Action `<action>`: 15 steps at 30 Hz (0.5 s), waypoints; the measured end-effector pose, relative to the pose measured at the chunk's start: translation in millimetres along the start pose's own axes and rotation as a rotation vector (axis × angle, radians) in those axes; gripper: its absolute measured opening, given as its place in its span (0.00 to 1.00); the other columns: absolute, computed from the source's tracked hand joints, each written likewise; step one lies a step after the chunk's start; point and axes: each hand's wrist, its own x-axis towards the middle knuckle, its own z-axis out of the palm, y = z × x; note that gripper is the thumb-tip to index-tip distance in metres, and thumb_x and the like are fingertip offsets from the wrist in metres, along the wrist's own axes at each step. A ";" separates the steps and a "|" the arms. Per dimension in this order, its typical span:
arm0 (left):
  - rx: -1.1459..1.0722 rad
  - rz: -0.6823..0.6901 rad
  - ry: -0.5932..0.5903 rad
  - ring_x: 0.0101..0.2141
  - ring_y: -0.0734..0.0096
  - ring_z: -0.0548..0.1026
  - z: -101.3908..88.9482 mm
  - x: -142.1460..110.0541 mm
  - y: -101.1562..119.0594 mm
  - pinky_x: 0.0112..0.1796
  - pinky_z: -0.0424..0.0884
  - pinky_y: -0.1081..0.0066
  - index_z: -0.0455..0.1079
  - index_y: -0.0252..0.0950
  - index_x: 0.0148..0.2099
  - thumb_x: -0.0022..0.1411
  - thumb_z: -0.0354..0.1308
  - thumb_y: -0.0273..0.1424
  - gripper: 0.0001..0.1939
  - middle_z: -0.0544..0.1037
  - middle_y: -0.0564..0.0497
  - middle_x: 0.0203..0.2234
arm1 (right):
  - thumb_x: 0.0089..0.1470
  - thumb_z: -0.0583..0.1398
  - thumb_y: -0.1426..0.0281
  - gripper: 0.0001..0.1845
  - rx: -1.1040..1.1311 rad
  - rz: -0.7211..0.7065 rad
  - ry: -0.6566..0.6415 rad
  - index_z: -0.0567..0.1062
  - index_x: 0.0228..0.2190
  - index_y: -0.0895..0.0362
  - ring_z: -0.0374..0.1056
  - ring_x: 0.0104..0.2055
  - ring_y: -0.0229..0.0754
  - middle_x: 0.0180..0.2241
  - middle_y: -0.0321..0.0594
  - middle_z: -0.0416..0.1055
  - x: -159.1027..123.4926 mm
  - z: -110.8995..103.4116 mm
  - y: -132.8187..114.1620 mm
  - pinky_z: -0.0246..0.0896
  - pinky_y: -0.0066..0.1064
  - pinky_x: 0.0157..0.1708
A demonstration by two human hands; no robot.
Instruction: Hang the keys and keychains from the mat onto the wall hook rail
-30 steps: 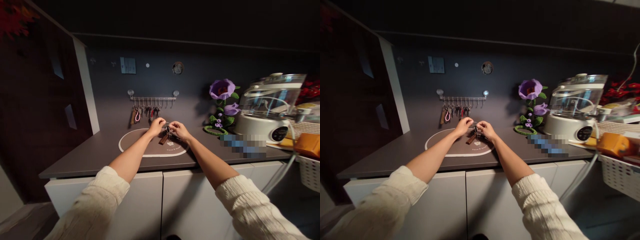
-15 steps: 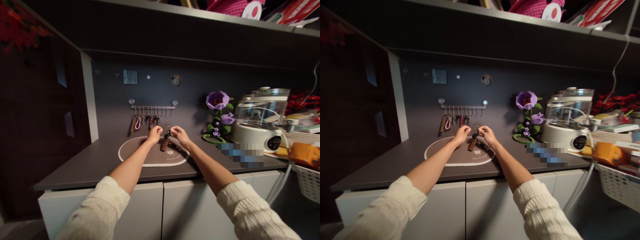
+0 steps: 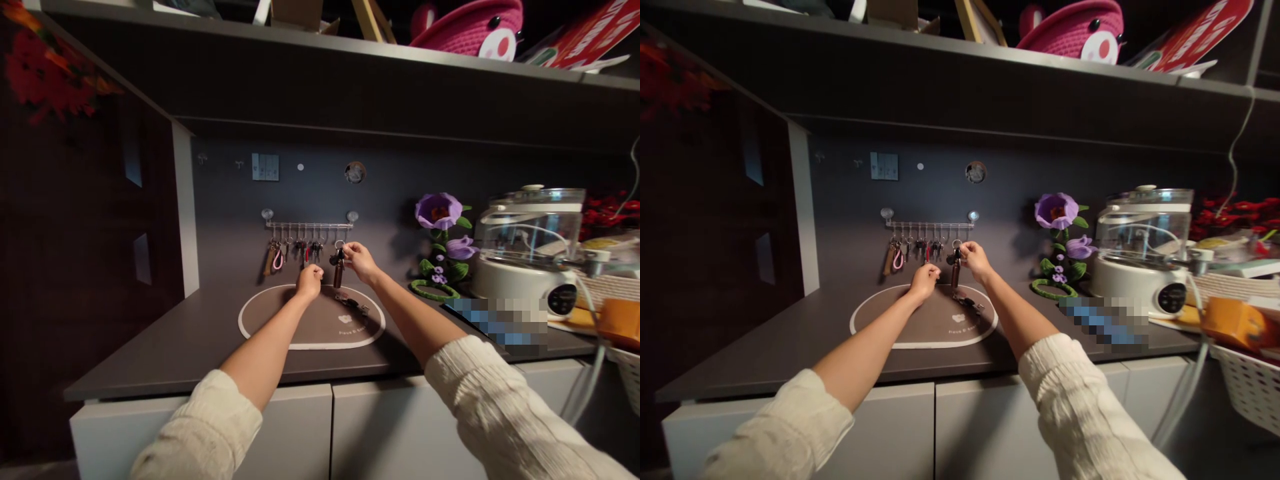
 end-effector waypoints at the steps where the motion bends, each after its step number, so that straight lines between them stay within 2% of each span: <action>1: 0.007 -0.007 0.000 0.25 0.76 0.69 0.5 0.4 -1.1 0.31 0.64 0.75 0.69 0.33 0.30 0.55 0.49 0.25 0.07 0.74 0.50 0.24 | 0.41 0.61 0.64 0.13 -0.002 0.006 0.012 0.63 0.23 0.58 0.56 0.21 0.29 0.20 0.30 0.60 3.8 2.7 -3.0 0.59 0.24 0.25; 6: 0.033 -0.031 0.004 0.25 0.76 0.69 1.8 2.4 -4.6 0.30 0.64 0.75 0.69 0.33 0.30 0.55 0.50 0.26 0.07 0.75 0.50 0.26 | 0.48 0.56 0.70 0.08 -0.034 0.045 0.052 0.63 0.21 0.59 0.55 0.17 0.28 0.15 0.29 0.56 22.6 16.4 -11.9 0.56 0.22 0.21; 11: 0.068 -0.013 -0.005 0.26 0.75 0.70 0.2 1.9 -3.0 0.31 0.64 0.75 0.68 0.34 0.29 0.55 0.49 0.26 0.07 0.75 0.50 0.25 | 0.51 0.54 0.72 0.10 -0.060 0.071 0.136 0.62 0.20 0.59 0.53 0.15 0.28 0.13 0.29 0.55 40.5 28.0 -9.1 0.54 0.21 0.19; 15: 0.090 -0.002 -0.008 0.28 0.74 0.71 -1.0 1.4 -1.6 0.33 0.64 0.74 0.68 0.34 0.29 0.55 0.50 0.25 0.07 0.75 0.50 0.25 | 0.51 0.53 0.72 0.10 -0.092 0.104 0.211 0.63 0.20 0.59 0.55 0.16 0.29 0.13 0.30 0.57 54.1 34.7 -4.8 0.57 0.23 0.20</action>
